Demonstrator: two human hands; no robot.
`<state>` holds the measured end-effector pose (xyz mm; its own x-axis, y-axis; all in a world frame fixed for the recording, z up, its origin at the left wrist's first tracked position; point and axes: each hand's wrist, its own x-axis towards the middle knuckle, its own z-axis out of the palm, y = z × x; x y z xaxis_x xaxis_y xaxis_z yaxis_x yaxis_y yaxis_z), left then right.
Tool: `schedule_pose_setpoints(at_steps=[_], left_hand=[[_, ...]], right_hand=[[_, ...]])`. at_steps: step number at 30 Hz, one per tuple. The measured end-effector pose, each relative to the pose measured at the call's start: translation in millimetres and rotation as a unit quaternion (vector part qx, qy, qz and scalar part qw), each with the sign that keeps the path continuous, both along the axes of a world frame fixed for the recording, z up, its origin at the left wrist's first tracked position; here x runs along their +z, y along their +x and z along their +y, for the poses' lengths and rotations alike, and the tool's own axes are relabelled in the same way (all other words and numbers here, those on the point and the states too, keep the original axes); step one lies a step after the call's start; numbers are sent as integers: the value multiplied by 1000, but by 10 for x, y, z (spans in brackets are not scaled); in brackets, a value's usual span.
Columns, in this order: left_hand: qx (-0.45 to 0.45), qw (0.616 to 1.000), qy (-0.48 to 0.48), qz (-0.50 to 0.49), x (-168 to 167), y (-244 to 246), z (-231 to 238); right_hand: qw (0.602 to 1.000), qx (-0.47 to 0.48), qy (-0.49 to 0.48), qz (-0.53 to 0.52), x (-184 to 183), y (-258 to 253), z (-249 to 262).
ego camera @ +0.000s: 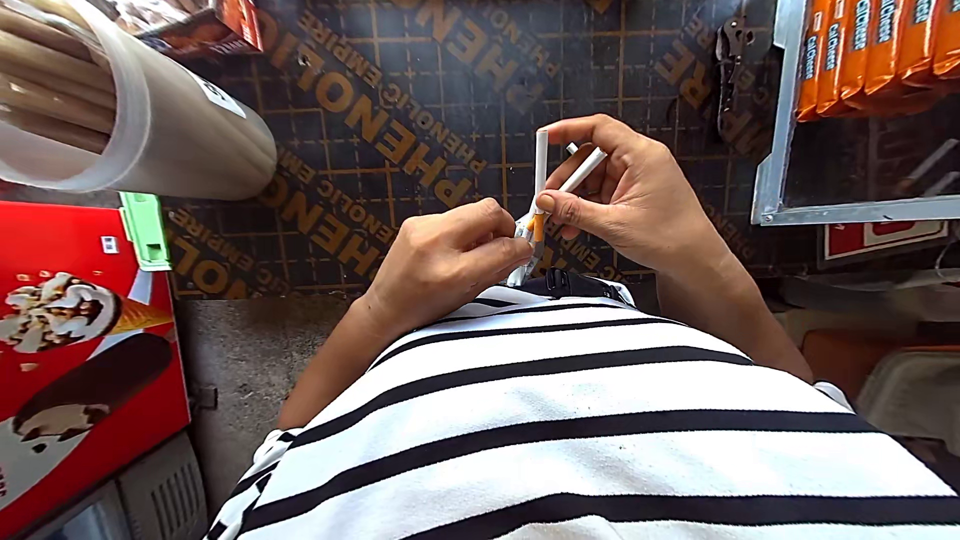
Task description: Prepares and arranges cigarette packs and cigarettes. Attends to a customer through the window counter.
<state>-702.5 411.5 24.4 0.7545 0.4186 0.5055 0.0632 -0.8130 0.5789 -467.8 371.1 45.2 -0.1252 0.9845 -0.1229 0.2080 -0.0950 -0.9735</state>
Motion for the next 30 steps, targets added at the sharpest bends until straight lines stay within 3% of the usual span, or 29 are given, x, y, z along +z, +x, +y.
schedule_pose_setpoints(at_steps=[8, 15, 20, 25, 27, 30], left_hand=[[-49, 999, 7, 13, -18, 33, 26], [-48, 999, 3, -3, -27, -10, 12], [-39, 998, 11, -37, -66, -52, -13], [-38, 998, -2, -53, -91, -118, -48], [-37, 998, -2, -53, -101, -140, -51], [-35, 998, -6, -56, -105, -146, -56]], right_hand=[[998, 17, 37, -47, 3, -72, 13], [993, 101, 54, 20, 102, -36, -26], [977, 172, 105, -76, 170, 12, -33], [979, 139, 136, -63, 293, 140, -72], [975, 65, 141, -156, 306, 280, -91], [932, -10, 89, -352, 105, 463, -62]])
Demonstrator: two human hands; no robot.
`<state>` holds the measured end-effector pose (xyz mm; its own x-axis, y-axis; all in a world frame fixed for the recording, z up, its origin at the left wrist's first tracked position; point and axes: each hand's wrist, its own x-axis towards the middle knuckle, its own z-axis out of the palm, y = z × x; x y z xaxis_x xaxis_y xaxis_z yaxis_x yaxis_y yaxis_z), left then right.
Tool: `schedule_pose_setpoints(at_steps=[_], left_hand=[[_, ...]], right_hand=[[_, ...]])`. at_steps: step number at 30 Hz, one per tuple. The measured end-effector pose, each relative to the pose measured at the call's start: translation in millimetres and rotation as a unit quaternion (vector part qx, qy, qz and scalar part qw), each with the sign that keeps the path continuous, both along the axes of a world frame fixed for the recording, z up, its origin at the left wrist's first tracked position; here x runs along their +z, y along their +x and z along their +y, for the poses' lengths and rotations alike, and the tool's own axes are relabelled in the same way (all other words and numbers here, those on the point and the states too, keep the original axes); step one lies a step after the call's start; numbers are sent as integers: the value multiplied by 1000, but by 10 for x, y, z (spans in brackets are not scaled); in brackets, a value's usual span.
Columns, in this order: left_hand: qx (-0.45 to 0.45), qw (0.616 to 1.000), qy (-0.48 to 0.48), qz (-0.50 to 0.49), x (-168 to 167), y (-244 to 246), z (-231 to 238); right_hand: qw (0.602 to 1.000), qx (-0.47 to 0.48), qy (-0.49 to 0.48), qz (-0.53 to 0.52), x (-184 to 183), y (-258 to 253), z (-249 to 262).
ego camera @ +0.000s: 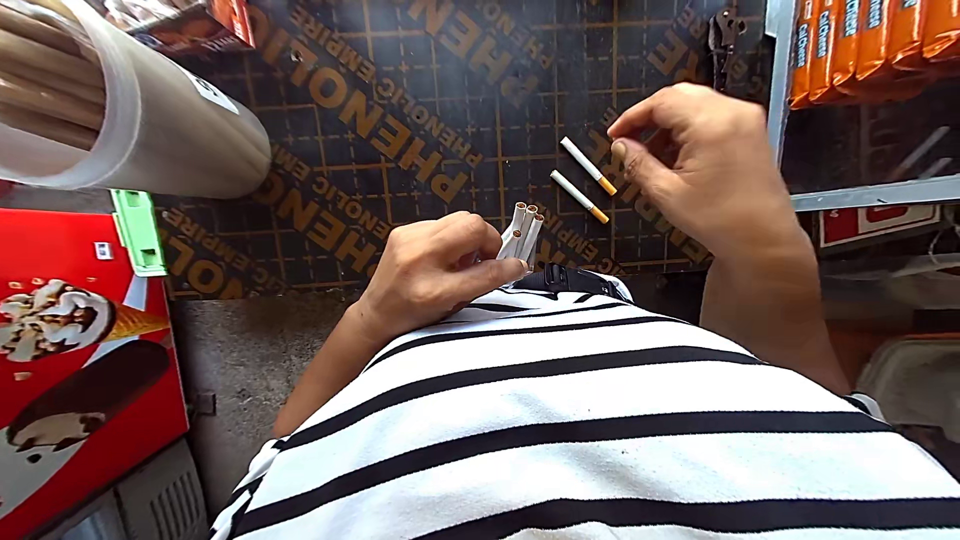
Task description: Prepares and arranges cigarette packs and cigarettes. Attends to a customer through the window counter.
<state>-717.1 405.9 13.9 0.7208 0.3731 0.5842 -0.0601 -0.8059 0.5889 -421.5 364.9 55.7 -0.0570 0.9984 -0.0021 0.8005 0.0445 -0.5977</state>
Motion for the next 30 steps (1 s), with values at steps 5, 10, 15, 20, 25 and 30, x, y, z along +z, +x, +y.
schedule_pose_setpoints(at_steps=[5, 10, 15, 20, 25, 30], left_hand=[[-1, 1000, 6, 5, -2, 23, 15], [4, 1000, 11, 5, 13, 18, 18], [10, 1000, 9, 4, 6, 19, 27], [6, 1000, 6, 5, 17, 36, 56], [10, 1000, 13, 4, 5, 28, 64], [10, 1000, 11, 8, 12, 13, 70]], right_hand=[[992, -44, -70, -94, -354, -74, 64], [996, -42, -56, -60, -391, -146, 122], [952, 11, 81, 296, -5, -301, 21], [916, 99, 148, 360, -108, -590, -79], [942, 125, 152, 273, -221, -609, -134], [976, 75, 158, 133, -160, -367, -150]])
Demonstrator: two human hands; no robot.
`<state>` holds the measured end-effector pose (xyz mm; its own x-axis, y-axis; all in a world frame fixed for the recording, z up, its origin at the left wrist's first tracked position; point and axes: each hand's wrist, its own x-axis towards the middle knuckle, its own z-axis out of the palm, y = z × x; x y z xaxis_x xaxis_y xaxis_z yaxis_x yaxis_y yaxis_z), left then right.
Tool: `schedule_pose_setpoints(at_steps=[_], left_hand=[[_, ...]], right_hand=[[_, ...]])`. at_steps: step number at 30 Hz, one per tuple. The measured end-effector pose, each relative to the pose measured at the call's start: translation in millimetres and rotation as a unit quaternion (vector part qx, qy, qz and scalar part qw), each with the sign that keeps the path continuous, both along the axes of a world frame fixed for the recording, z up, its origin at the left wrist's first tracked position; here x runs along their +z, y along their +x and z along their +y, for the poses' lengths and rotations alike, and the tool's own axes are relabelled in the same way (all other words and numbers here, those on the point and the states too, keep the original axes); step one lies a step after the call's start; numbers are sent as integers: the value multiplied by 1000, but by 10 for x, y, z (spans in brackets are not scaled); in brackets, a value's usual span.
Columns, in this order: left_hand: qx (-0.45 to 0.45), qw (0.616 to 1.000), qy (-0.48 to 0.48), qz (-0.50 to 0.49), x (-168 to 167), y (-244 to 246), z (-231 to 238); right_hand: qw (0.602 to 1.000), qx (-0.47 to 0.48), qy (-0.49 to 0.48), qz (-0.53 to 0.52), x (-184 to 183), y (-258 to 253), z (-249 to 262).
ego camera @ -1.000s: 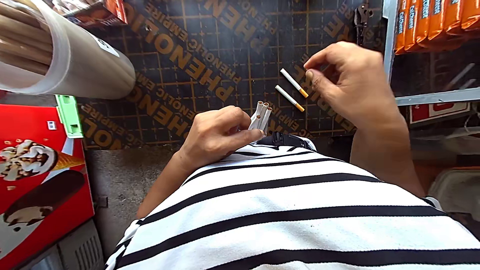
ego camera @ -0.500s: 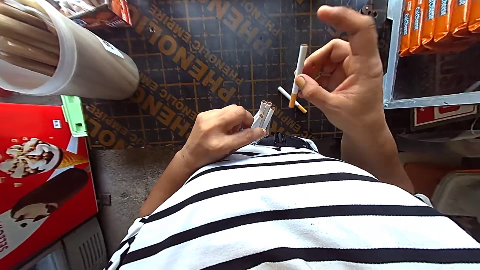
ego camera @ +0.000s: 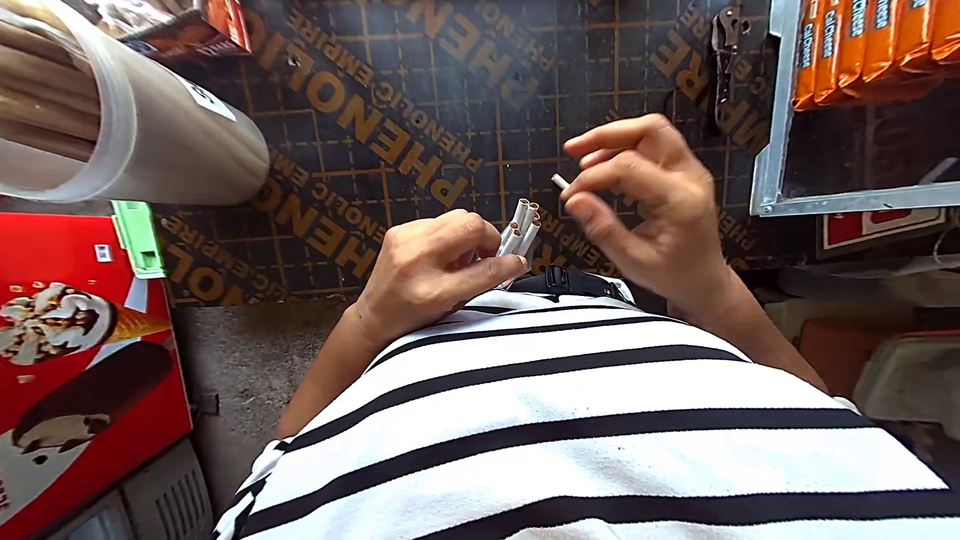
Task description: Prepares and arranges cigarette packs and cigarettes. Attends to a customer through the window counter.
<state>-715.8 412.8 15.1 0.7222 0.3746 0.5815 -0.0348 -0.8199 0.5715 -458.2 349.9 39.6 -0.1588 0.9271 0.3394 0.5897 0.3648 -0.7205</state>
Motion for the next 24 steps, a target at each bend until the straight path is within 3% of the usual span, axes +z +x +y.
schedule_pose_setpoints(at_steps=[3, 5, 8, 10, 12, 15, 24], left_hand=[[0, 1000, 5, 1, -7, -14, 5], [-5, 1000, 6, -3, -17, -11, 12], [-8, 1000, 6, -7, -9, 7, 15], [-10, 1000, 3, -5, 6, 9, 11], [-10, 1000, 3, -8, 7, 14, 14], [-13, 1000, 1, -11, 2, 24, 11], [-19, 1000, 6, -10, 13, 57, 26]], right_hand=[[982, -101, -97, -126, -154, 161, 8], [960, -111, -183, -178, -303, 174, 36], [958, -112, -183, -192, -409, 112, 63], [973, -107, -164, -125, -319, 106, 79], [986, -91, -138, 32, -123, 111, 83], [962, -3, -62, 266, 104, 30, 58], [975, 49, 36, 213, -57, -228, -33]])
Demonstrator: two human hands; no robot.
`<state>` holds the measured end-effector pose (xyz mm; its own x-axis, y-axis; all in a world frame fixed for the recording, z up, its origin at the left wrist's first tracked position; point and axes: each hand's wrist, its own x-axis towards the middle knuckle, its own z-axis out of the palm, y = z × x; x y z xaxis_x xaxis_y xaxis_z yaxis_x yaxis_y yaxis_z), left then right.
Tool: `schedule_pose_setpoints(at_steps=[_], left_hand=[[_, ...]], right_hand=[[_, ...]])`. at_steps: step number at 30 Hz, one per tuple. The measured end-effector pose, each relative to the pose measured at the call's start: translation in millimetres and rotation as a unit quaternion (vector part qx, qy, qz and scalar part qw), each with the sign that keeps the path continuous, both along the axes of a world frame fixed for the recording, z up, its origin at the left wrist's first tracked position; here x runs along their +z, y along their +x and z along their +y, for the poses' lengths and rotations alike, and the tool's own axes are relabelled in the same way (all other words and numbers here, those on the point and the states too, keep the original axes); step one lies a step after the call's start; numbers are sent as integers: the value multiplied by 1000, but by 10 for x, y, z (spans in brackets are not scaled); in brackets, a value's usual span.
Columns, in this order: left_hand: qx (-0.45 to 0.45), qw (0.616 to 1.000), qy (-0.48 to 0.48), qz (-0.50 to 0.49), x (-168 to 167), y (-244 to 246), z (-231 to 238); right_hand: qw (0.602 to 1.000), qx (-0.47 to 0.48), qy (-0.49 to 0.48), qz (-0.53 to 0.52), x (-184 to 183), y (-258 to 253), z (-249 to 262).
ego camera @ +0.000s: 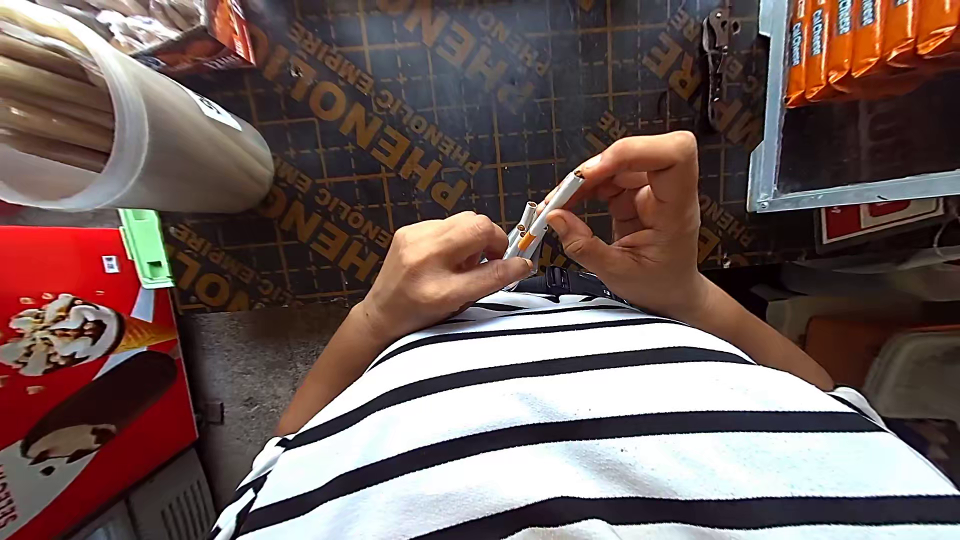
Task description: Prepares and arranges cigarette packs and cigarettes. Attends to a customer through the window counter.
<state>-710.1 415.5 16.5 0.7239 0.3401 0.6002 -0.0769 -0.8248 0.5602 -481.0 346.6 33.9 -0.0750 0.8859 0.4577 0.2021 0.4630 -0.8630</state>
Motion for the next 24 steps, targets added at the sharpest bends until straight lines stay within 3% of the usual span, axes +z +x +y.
schedule_pose_setpoints(at_steps=[6, 9, 15, 24], left_hand=[[9, 1000, -14, -5, -45, -5, -14], [21, 1000, -21, 1, -94, 25, 28], [28, 999, 10, -16, -44, 119, 64], [59, 997, 26, -28, -88, 51, 101]], right_hand=[[979, -33, -24, -202, 53, 84, 0], [972, -130, 7, -194, 99, 403, 250], [907, -388, 4, -165, 35, 1144, 1202], [892, -432, -3, -134, 43, 1367, 1814]])
